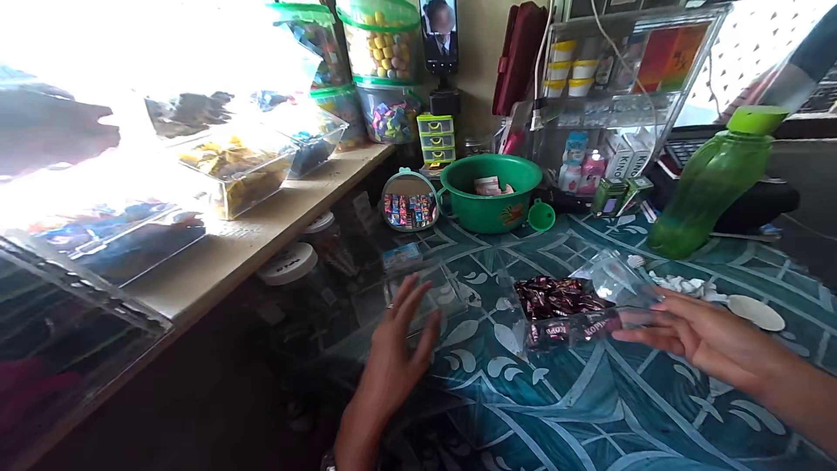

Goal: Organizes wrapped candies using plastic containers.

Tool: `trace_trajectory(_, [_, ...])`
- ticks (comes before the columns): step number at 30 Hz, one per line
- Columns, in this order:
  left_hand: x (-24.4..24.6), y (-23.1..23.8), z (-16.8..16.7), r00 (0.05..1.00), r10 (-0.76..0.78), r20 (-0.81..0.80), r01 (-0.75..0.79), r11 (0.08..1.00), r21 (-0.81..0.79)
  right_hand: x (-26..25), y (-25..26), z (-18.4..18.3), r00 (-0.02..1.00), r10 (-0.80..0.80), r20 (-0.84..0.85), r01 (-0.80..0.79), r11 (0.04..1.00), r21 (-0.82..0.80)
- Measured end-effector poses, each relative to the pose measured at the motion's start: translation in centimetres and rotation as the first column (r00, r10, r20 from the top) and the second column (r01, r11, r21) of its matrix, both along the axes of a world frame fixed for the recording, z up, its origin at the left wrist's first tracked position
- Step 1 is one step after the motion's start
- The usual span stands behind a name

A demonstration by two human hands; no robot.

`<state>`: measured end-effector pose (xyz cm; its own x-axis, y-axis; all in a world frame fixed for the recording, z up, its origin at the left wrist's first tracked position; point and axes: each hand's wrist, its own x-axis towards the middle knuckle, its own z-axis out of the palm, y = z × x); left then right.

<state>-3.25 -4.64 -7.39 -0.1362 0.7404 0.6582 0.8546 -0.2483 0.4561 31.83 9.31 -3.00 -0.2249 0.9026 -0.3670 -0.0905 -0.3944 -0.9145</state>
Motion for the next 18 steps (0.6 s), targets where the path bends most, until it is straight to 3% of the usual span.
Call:
trace_trajectory(3, [1.8,2.0,1.1,0.988,-0.146,0.058,0.146,0.989,0.001,-0.3,1.3,0.0,0.999,0.031,-0.021,-0.028,0.994,0.109])
trace_trajectory(5, [1.5,3.6,1.6,0.998,-0.056,0.000,0.056,0.998,-0.012,-0.4,2.5,-0.1,0.997,0.073,-0.026,-0.067,0.977,0.201])
trace_trajectory(7, [-0.1,5.5,2.7,0.992,0.104,-0.065,-0.113,0.981,-0.160,-0.4,3.9,-0.1,0.995,0.099,-0.015,-0.092,0.958,0.271])
trace_trajectory(11, [-4.2,10.2,5.0,0.924,0.334,-0.186,-0.380,0.753,-0.538,-0.9,5.2,-0.8,0.998,0.035,0.045,-0.047,0.953,0.300])
trace_trajectory(14, [-6.7,12.9,4.7,0.897,0.371,-0.240,-0.435,0.644,-0.629,-0.7,5.4,-1.6,0.998,0.045,0.054,-0.058,0.958,0.280])
trace_trajectory(18, [-7.7,14.2,3.9,0.908,0.354,-0.222,-0.407,0.631,-0.661,-0.3,5.4,-2.2,0.996,0.066,0.065,-0.081,0.964,0.252])
